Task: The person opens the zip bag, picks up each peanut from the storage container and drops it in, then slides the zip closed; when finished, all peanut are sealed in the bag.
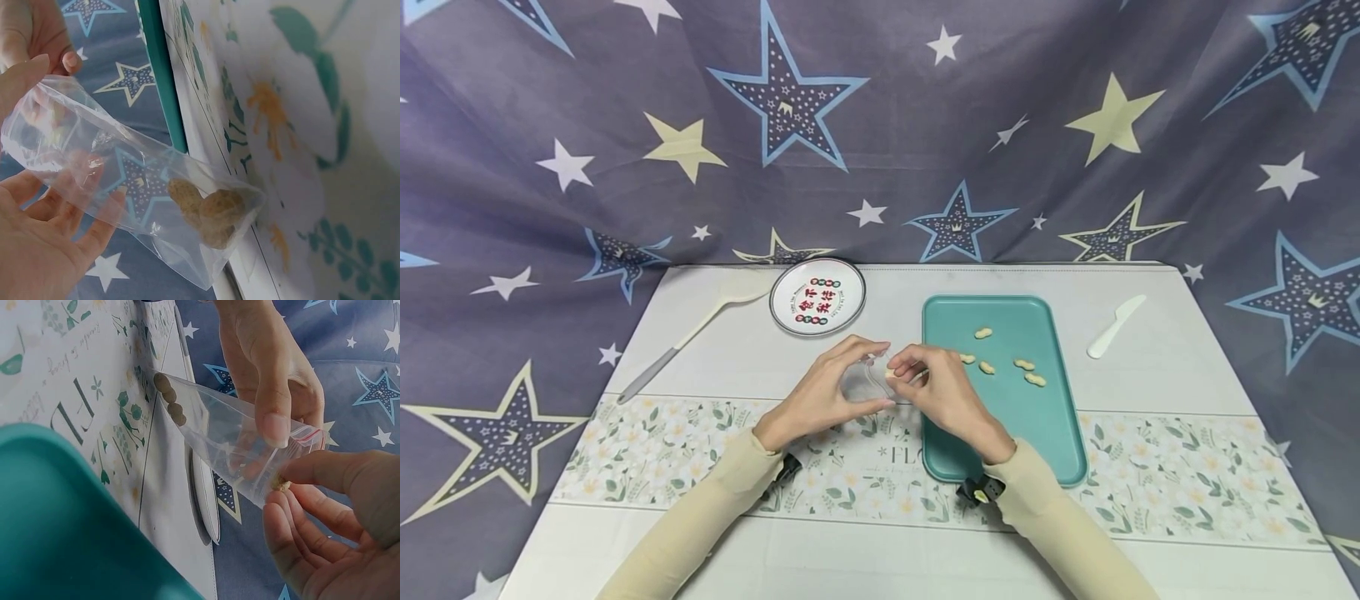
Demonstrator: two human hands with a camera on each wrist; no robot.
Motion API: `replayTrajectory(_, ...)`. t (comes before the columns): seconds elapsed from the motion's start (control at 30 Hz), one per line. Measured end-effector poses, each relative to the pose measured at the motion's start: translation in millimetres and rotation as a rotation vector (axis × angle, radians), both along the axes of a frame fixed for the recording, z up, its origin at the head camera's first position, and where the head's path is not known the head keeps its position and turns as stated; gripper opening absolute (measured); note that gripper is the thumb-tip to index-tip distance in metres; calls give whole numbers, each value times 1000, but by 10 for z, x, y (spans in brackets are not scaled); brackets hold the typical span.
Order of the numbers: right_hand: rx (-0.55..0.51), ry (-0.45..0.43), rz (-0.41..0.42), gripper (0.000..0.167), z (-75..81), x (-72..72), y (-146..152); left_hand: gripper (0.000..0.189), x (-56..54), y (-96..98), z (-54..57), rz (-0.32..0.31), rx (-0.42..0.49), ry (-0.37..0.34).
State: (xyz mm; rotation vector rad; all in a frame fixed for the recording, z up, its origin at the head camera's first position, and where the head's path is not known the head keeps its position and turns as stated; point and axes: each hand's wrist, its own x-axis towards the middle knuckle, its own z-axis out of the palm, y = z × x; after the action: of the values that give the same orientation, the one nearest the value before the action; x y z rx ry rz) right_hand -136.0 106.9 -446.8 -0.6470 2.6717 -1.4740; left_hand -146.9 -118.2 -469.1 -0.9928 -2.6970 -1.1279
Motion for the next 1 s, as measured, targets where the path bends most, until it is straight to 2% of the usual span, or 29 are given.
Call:
replayTrajectory(0.6, -1, 21, -26, 13, -70, -33, 169, 80, -20, 13, 6, -8, -7, 28)
replayTrajectory(1.0, 64, 17, -48, 13, -238, -24, 460, 80, -13, -16, -8, -3, -7, 11)
